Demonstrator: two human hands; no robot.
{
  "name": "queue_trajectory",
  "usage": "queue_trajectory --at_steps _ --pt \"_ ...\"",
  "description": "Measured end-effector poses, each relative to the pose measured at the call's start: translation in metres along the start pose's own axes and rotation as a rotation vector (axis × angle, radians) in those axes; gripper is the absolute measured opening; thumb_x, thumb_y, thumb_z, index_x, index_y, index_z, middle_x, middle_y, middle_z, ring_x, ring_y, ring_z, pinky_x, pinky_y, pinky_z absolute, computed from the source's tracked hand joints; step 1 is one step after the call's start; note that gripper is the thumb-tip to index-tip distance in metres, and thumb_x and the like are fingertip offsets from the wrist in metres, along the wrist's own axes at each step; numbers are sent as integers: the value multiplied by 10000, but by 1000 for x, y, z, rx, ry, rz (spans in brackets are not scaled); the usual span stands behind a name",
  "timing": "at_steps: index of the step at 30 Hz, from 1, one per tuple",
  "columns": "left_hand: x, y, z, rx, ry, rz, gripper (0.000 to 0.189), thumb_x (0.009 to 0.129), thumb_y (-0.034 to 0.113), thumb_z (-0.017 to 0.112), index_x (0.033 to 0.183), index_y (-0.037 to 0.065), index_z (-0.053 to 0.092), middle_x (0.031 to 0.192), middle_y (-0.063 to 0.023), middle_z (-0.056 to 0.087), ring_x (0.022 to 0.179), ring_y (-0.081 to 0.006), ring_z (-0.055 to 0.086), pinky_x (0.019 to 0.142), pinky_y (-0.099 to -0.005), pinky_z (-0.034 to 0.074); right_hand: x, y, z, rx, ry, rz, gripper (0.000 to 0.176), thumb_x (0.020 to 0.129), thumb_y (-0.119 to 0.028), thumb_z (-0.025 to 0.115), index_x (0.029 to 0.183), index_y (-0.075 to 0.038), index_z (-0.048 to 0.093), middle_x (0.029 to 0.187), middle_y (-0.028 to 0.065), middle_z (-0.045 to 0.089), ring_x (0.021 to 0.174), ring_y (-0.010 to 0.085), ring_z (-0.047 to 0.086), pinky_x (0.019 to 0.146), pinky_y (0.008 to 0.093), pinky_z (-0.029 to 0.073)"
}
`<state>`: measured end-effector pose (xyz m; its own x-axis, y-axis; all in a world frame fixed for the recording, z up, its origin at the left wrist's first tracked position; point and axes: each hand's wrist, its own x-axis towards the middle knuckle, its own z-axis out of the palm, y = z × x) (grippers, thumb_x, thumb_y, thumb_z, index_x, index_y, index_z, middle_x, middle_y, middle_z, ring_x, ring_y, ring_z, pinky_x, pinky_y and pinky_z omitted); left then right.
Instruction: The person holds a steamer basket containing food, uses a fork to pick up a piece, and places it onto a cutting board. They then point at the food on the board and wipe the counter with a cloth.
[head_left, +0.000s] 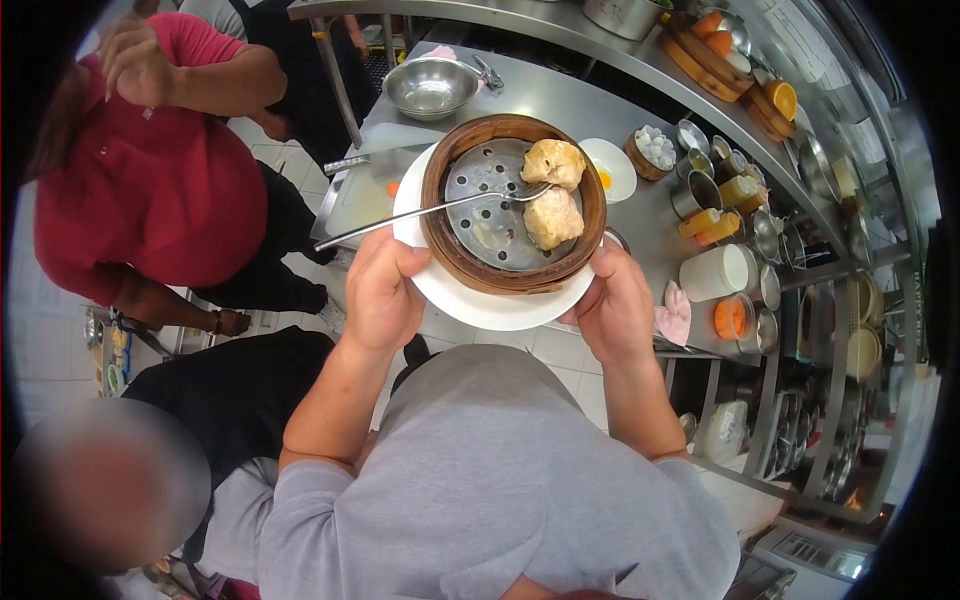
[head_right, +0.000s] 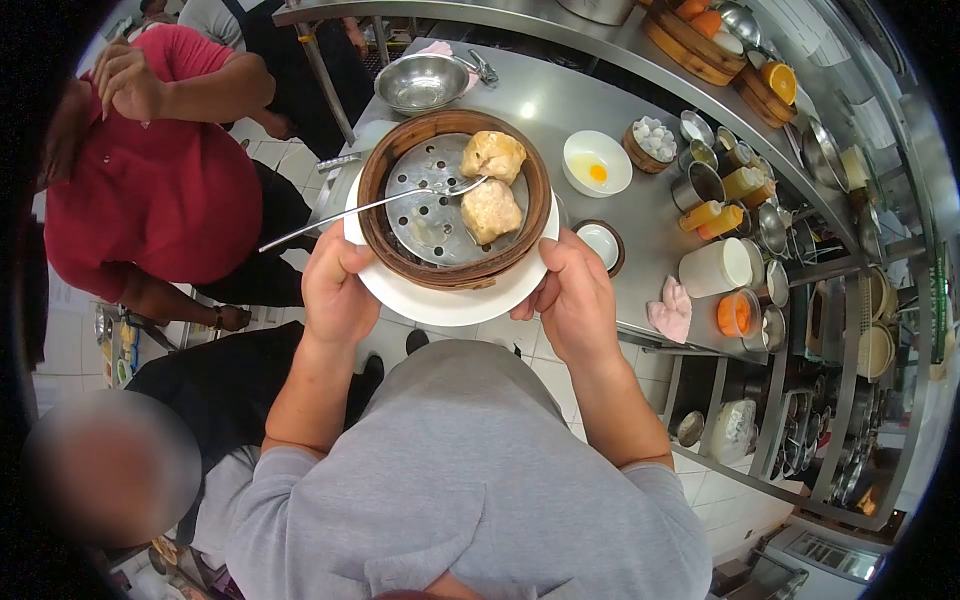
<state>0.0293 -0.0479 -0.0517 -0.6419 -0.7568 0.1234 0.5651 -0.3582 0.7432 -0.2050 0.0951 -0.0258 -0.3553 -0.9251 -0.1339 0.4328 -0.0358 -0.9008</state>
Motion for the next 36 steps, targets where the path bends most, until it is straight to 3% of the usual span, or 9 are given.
queue_trajectory --at_steps 6,9,13,15,17,19,28,30,36 --pt "-7 1 25 2 102 8 616 890 51 506 1493 -76 544 1363 -171 699 1245 -260 683 1116 -403 518 9 7 -5 14 104 -12 413 1100 -229 434 1311 61 638 981 140 771 727 182 755 565 297 613" --pt "-11 -5 25 21 100 2 656 869 35 505 1517 -58 521 1373 -164 689 1247 -255 680 1120 -398 515 12 4 -6 -17 100 -36 387 1114 -257 468 1277 46 645 851 98 731 594 141 664 530 274 558" --pt "-13 -11 26 49 108 16 698 838 18 501 1532 -53 503 1368 -145 686 1245 -240 672 1130 -383 503 16 9 -10 12 138 -23 388 1105 -246 468 1295 42 647 875 83 735 618 140 670 517 273 542" --pt "-15 -14 27 54 99 29 709 835 3 516 1542 -49 493 1381 -140 677 1262 -236 663 1135 -384 502 17 10 -14 96 116 -24 316 1118 -149 475 1247 54 681 1186 133 751 1018 199 744 900 366 620" --pt "-17 -16 26 60 90 41 721 833 -12 531 1552 -45 483 1395 -134 669 1278 -232 655 1139 -384 501 18 10 -12 90 111 -41 318 1120 -148 475 1247 56 683 1195 135 746 1048 197 732 930 367 607" --pt "-21 -15 24 -15 80 -53 915 784 6 722 1638 -9 396 1493 -109 607 1379 -221 583 1220 -373 420 20 12 -14 85 105 -58 320 1121 -147 475 1247 58 685 1204 136 742 1078 195 721 960 369 595" --pt "-26 -23 21 -23 103 -46 893 782 -33 676 1632 2 408 1482 -110 611 1370 -233 596 1204 -384 450 24 18 -16 68 96 -42 356 1122 -165 482 1295 74 681 1244 133 732 1095 198 707 993 362 574" --pt "-26 -24 17 -45 100 -62 878 784 -52 640 1629 4 412 1483 -113 611 1374 -238 597 1205 -392 451 25 17 -11 -31 100 -58 300 1110 -254 522 1184 -10 681 951 29 718 723 92 662 574 266 518" --pt "-27 -24 14 -100 123 -89 815 807 -84 517 1612 5 427 1482 -121 613 1371 -261 606 1205 -415 457 23 17 -4 -58 124 -64 308 1125 -325 552 1128 -51 691 890 8 703 690 78 644 547 255 483"
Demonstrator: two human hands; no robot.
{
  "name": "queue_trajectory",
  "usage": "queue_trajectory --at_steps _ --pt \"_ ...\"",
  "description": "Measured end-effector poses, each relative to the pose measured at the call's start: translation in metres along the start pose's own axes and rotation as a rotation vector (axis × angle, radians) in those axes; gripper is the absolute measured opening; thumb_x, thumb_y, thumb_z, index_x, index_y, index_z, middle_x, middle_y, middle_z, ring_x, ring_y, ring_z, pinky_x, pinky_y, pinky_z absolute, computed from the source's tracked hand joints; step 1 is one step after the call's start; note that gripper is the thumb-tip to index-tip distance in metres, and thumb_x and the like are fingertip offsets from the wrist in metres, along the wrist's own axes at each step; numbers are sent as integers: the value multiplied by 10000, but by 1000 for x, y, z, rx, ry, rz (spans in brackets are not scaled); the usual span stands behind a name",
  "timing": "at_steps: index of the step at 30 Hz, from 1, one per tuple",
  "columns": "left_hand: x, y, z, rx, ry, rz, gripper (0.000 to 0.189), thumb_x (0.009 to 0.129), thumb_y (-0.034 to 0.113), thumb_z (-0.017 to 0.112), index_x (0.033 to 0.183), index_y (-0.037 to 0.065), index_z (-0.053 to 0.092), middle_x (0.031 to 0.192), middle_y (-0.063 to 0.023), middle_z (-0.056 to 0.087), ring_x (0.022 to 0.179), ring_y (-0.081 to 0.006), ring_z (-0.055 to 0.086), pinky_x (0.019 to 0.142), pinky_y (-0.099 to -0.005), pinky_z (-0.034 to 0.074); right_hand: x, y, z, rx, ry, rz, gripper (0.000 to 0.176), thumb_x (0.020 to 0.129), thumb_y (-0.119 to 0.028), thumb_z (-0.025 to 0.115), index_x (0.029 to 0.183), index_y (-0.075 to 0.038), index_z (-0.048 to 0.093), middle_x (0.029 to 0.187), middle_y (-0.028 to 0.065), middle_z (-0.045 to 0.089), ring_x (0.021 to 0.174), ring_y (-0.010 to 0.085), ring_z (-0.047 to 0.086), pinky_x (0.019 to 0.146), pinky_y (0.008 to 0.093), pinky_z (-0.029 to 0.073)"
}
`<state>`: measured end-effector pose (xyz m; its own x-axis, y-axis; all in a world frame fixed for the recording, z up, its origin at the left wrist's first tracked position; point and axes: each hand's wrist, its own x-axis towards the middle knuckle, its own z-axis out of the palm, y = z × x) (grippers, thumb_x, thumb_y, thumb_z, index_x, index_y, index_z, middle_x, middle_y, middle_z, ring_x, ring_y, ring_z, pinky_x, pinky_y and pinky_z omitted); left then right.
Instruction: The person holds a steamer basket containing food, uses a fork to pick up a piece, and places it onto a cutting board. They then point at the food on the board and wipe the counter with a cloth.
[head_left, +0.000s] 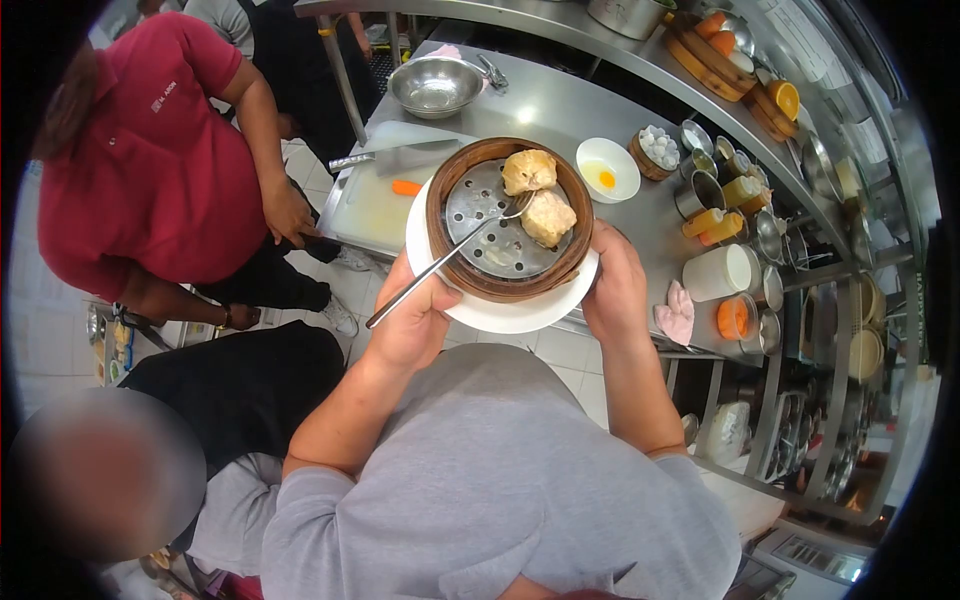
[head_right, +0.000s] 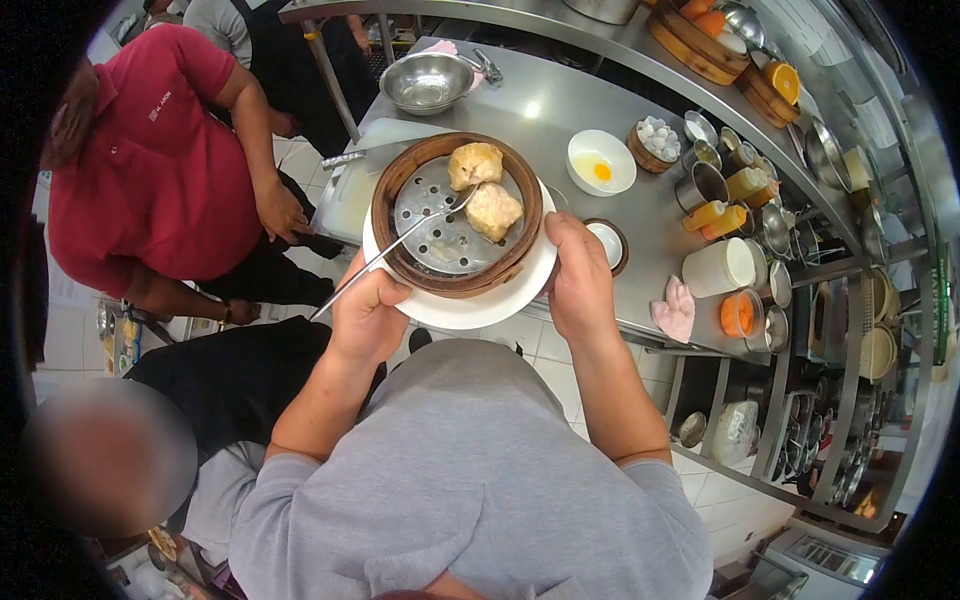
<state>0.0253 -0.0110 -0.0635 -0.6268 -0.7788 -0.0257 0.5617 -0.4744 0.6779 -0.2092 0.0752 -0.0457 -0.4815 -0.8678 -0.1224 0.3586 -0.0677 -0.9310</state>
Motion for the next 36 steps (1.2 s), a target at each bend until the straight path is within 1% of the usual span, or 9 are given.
queue_trajectory --at_steps 8,10,12,19,21,29,32,34,36 --pt "2 -3 -7 -20 -17 -27 743 825 -47 509 1567 -11 474 1446 -141 642 1351 -276 621 1192 -426 470 -5 -5 5 -2 8 15 335 1127 -358 555 1123 -51 688 872 16 700 675 89 642 541 255 477" --pt "2 -3 -4 -60 31 -17 650 828 -63 491 1476 -41 529 1353 -159 687 1263 -287 669 1165 -435 493 -3 -4 2 6 5 19 337 1127 -359 554 1123 -49 688 869 19 700 666 91 640 538 257 476" --pt "3 -3 -4 -62 21 -13 647 830 -63 499 1477 -44 530 1356 -160 689 1267 -289 670 1166 -435 494 1 1 -9 50 -53 69 331 1130 -271 569 1246 23 666 1120 95 749 972 169 735 856 343 597" --pt "3 -6 -9 -8 30 6 705 838 -66 551 1539 -43 485 1422 -141 658 1322 -267 645 1172 -407 488 7 1 -6 -13 -63 82 331 1133 -286 544 1227 0 683 1018 45 735 833 116 690 687 288 541" --pt "3 -6 -8 -6 32 4 703 841 -66 556 1540 -42 483 1422 -141 658 1318 -265 647 1172 -401 488 9 2 0 -68 -2 40 347 1120 -353 556 1125 -41 706 823 10 699 623 88 637 517 257 484" --pt "7 -8 -13 44 55 2 708 853 -49 570 1555 -26 478 1400 -135 668 1291 -249 660 1144 -381 503 22 9 -9 -137 -24 17 345 1112 -329 547 1101 -32 721 816 12 692 636 82 619 525 263 475" --pt "10 -8 -22 52 50 -51 698 862 -39 578 1554 -23 488 1354 -124 685 1203 -226 681 1045 -347 535 32 9 -12 -217 -37 -11 349 1113 -324 540 1105 -26 722 837 13 691 664 74 604 542 263 467" --pt "13 -11 -31 16 3 -99 589 910 -15 554 1498 -26 520 1339 -163 700 1192 -283 724 1061 -404 587 40 10 -14 -260 -35 -33 354 1115 -324 536 1112 -23 723 849 11 689 680 71 597 552 263 462" --pt "17 -17 -38 39 10 -101 580 913 -12 553 1492 -29 519 1328 -172 704 1178 -288 731 1046 -404 597 47 10 -15 -256 -67 -27 315 1114 -263 551 1145 -7 733 857 14 680 711 71 597 582 268 483"
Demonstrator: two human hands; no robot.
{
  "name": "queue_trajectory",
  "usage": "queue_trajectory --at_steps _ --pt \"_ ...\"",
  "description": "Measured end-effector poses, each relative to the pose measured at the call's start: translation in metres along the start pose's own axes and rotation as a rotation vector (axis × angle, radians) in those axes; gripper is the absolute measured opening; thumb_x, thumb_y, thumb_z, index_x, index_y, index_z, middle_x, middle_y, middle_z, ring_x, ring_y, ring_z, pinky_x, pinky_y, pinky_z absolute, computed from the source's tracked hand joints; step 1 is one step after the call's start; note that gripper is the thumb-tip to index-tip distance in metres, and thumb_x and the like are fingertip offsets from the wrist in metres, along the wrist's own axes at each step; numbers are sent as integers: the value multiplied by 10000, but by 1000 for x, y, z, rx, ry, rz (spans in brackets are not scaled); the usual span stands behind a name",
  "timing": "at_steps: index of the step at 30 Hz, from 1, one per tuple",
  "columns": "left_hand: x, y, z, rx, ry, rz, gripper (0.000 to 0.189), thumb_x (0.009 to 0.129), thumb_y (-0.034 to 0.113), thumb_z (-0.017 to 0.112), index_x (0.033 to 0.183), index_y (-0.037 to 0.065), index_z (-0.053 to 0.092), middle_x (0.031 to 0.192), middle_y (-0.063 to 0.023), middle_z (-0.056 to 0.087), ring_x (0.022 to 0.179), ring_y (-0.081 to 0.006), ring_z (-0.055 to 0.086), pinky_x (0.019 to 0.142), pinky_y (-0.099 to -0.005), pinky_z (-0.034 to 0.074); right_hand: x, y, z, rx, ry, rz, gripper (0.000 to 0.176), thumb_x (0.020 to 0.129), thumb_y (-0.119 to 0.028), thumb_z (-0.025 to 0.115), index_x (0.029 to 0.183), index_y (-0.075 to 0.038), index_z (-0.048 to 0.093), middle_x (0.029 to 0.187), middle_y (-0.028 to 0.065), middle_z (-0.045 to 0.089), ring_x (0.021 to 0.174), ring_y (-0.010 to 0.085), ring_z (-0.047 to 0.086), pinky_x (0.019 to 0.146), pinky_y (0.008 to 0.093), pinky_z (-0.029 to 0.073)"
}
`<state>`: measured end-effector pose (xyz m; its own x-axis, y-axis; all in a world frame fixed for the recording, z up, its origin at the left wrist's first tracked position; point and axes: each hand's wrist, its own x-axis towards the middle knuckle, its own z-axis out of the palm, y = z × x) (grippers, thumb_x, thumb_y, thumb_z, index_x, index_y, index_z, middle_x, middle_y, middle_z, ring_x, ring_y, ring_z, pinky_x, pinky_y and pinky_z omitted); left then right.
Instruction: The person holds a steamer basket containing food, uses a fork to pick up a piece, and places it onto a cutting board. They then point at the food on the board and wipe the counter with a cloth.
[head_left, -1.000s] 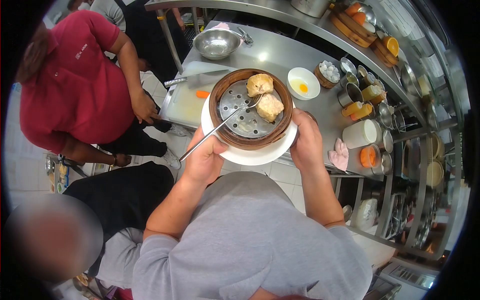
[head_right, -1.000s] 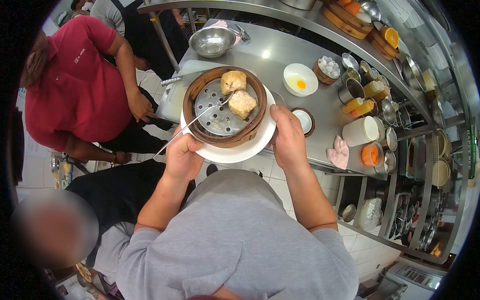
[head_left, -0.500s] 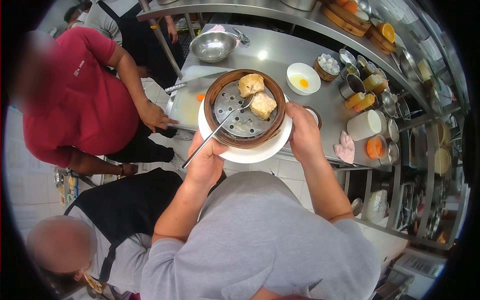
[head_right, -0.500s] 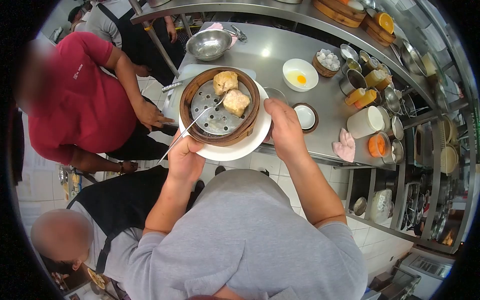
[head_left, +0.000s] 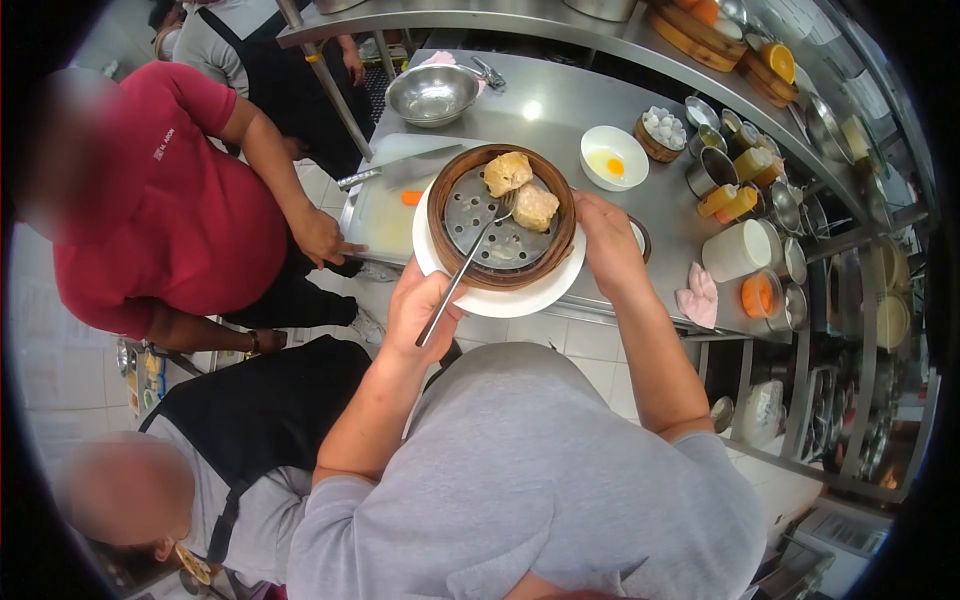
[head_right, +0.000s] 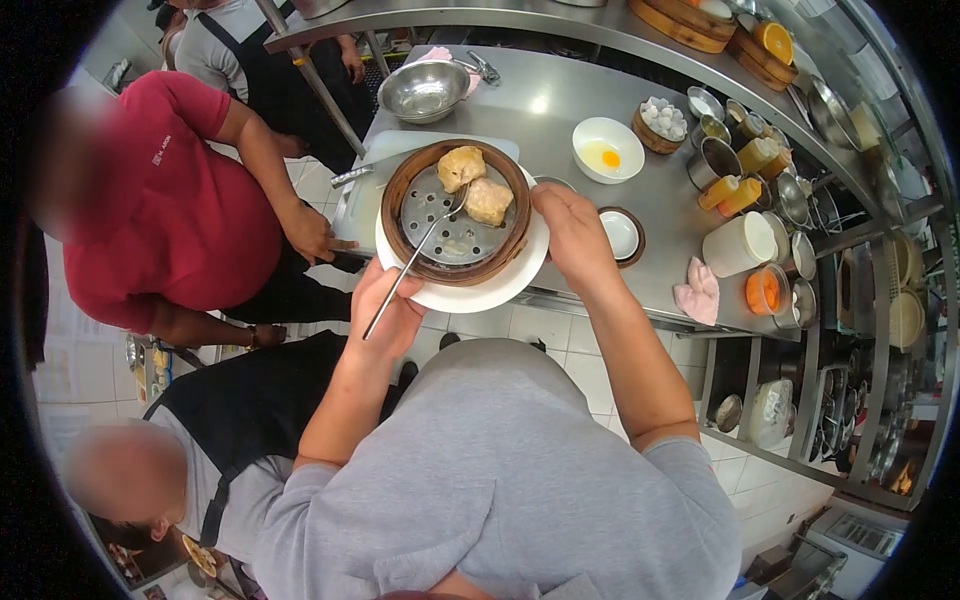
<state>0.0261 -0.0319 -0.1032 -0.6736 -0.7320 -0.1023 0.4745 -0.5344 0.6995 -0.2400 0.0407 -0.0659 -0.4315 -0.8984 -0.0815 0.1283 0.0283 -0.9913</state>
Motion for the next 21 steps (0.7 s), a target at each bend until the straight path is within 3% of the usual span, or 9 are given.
queue_trajectory --at_steps 1,3,4,6,8,11,14,16,21 --pt "2 0 -1 20 8 0 572 916 -9 552 1487 -31 518 1318 -181 708 1165 -293 738 1031 -404 607 0 -1 4 0 -2 -5 315 1114 -263 551 1145 -7 733 857 14 680 711 71 597 582 268 483" --pt "3 -4 7 41 84 7 561 918 -6 548 1478 -31 516 1319 -192 706 1160 -302 746 1007 -431 631 -6 -6 15 -363 355 -434 269 1073 -191 640 1237 2 732 849 32 679 694 67 587 601 280 506" --pt "5 -3 11 36 107 19 560 921 -6 546 1479 -29 511 1323 -195 703 1168 -310 745 1010 -451 637 -16 -12 17 -360 352 -441 269 1073 -191 640 1237 2 732 849 32 679 694 67 587 601 280 506" --pt "6 -4 13 25 134 39 536 950 6 529 1484 -14 496 1351 -193 689 1196 -317 743 1025 -500 647 -44 -31 20 -591 281 -813 382 994 -139 745 1346 6 705 834 40 679 653 85 599 606 294 525" --pt "7 -8 14 55 195 63 509 982 30 528 1489 -3 496 1348 -178 685 1175 -294 743 1007 -473 646 -64 -48 36 -695 -150 -951 526 914 -176 831 1400 -34 689 793 33 658 614 136 623 567 319 521" --pt "10 -10 22 94 223 125 445 1074 105 531 1510 29 489 1297 -124 682 1092 -219 729 920 -378 633 -75 -50 73 -855 -289 -959 545 881 -186 847 1396 -69 709 792 28 616 611 197 642 536 350 521" --pt "11 -15 15 69 282 156 660 939 -82 461 1583 49 408 1415 -141 612 1159 -226 690 983 -359 603 -69 -30 87 -944 -254 -924 432 873 -185 846 1279 -87 737 823 46 583 607 213 636 542 370 525" --pt "14 -16 12 75 293 165 665 926 -83 467 1575 49 411 1402 -141 617 1157 -227 693 958 -358 613 -61 -22 91 -910 -190 -987 279 901 -169 820 1139 -70 713 840 60 554 613 227 633 562 373 529" --pt "7 -10 20 116 323 170 667 897 -81 494 1547 46 420 1363 -137 630 1152 -229 701 855 -349 640 -55 -30 90 -774 -91 -995 183 965 -146 766 1090 -63 661 897 88 609 663 273 663 597 402 540"
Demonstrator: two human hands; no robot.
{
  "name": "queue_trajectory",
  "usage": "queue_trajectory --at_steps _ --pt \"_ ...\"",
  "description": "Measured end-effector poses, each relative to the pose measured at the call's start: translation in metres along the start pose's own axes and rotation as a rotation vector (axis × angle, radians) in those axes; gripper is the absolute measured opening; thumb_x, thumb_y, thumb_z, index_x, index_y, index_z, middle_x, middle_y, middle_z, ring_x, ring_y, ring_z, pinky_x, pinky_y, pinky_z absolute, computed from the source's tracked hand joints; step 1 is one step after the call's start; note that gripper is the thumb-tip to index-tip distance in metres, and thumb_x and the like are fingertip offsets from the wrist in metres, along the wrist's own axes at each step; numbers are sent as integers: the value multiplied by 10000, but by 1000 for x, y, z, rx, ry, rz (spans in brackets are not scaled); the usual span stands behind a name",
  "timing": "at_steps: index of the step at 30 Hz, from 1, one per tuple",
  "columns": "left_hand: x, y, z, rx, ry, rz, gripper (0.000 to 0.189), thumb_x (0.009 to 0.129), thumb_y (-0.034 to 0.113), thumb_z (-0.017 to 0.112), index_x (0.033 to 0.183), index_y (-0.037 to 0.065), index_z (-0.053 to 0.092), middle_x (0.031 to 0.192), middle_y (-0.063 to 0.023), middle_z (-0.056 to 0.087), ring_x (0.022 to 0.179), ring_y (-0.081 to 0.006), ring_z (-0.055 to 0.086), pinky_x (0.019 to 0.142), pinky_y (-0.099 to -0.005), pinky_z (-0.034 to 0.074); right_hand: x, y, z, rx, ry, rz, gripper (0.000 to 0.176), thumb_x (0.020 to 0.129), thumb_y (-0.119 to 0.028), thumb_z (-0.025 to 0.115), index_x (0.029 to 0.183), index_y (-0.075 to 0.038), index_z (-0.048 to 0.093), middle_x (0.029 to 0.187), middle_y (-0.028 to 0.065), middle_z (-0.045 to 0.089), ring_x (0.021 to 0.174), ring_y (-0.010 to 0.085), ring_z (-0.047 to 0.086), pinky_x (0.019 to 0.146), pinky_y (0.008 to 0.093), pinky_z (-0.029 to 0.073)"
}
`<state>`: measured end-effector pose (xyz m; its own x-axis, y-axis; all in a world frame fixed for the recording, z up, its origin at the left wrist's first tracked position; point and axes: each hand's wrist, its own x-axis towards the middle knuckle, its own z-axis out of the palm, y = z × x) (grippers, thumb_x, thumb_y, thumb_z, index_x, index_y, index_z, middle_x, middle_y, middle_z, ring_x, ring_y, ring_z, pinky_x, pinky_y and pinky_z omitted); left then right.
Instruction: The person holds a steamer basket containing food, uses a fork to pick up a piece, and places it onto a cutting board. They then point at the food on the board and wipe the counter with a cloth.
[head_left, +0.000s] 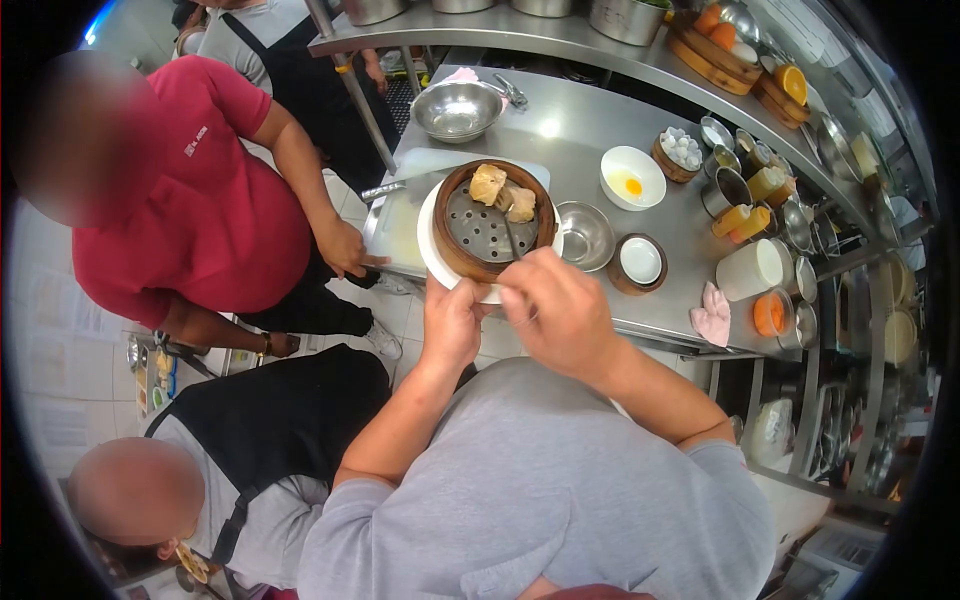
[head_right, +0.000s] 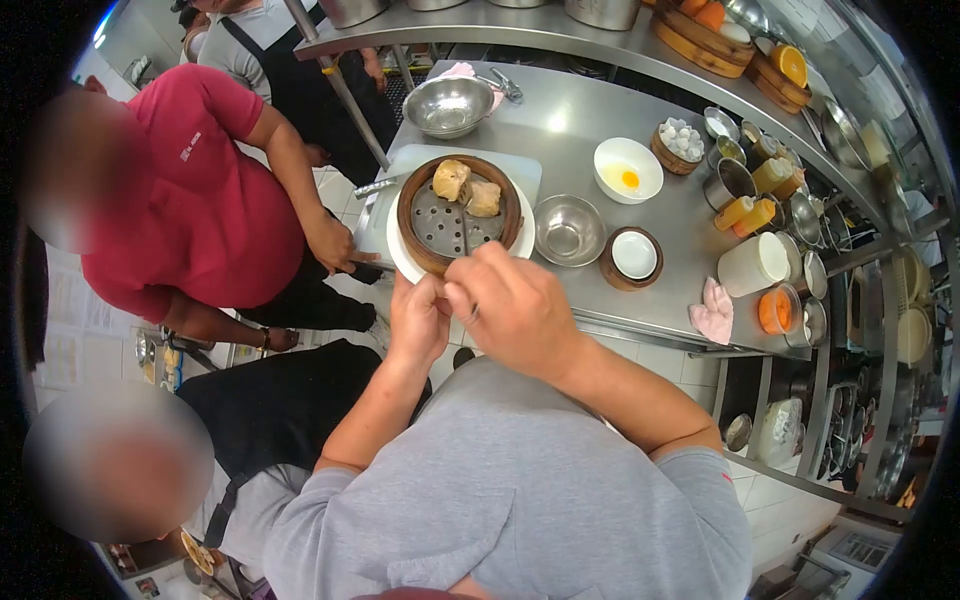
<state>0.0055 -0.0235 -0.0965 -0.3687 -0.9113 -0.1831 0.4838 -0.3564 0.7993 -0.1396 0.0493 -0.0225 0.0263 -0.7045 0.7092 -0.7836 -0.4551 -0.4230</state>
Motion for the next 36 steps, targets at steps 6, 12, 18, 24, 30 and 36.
queue_trajectory --at_steps 6,12,18,24,30,36 --pt "4 -1 -8 -33 -54 -69 705 861 -77 500 1551 34 405 1326 -146 643 1065 -237 737 762 -334 658 21 2 -36 9 -97 47 203 1001 -90 709 1194 -47 665 979 122 659 790 325 709 679 440 567" --pt "6 -4 -25 -37 -80 -119 709 847 -63 498 1547 3 405 1370 -195 633 1137 -278 743 875 -392 690 46 -17 -77 -133 -492 3 333 946 -57 681 1279 -51 660 1027 113 637 937 314 703 790 430 574" --pt "3 0 -24 -74 -91 -102 687 844 -61 502 1525 -5 433 1334 -178 657 1097 -264 746 865 -379 677 51 -26 -81 -199 -702 21 395 911 -46 663 1306 -59 659 1011 98 594 964 297 684 817 428 567" --pt "10 -18 -50 -70 -25 -119 638 832 -65 512 1467 -1 510 1227 -121 687 946 -165 701 709 -273 568 43 -24 -66 -164 -700 14 392 916 -49 676 1307 -66 690 990 92 595 917 295 688 789 426 568" --pt "27 -16 -74 -47 -105 -118 612 831 -13 533 1442 -32 541 1229 -133 698 977 -184 722 752 -286 594 40 -21 -43 -127 -657 -44 376 907 -104 731 1282 -84 716 946 73 599 843 277 693 739 417 567" --pt "48 -1 -96 -26 -119 -184 628 804 -31 529 1431 -53 571 1253 -151 719 1071 -259 749 910 -393 649 33 -16 -6 -116 -595 -98 356 928 -184 772 1274 -109 729 896 52 597 765 248 695 681 400 569"
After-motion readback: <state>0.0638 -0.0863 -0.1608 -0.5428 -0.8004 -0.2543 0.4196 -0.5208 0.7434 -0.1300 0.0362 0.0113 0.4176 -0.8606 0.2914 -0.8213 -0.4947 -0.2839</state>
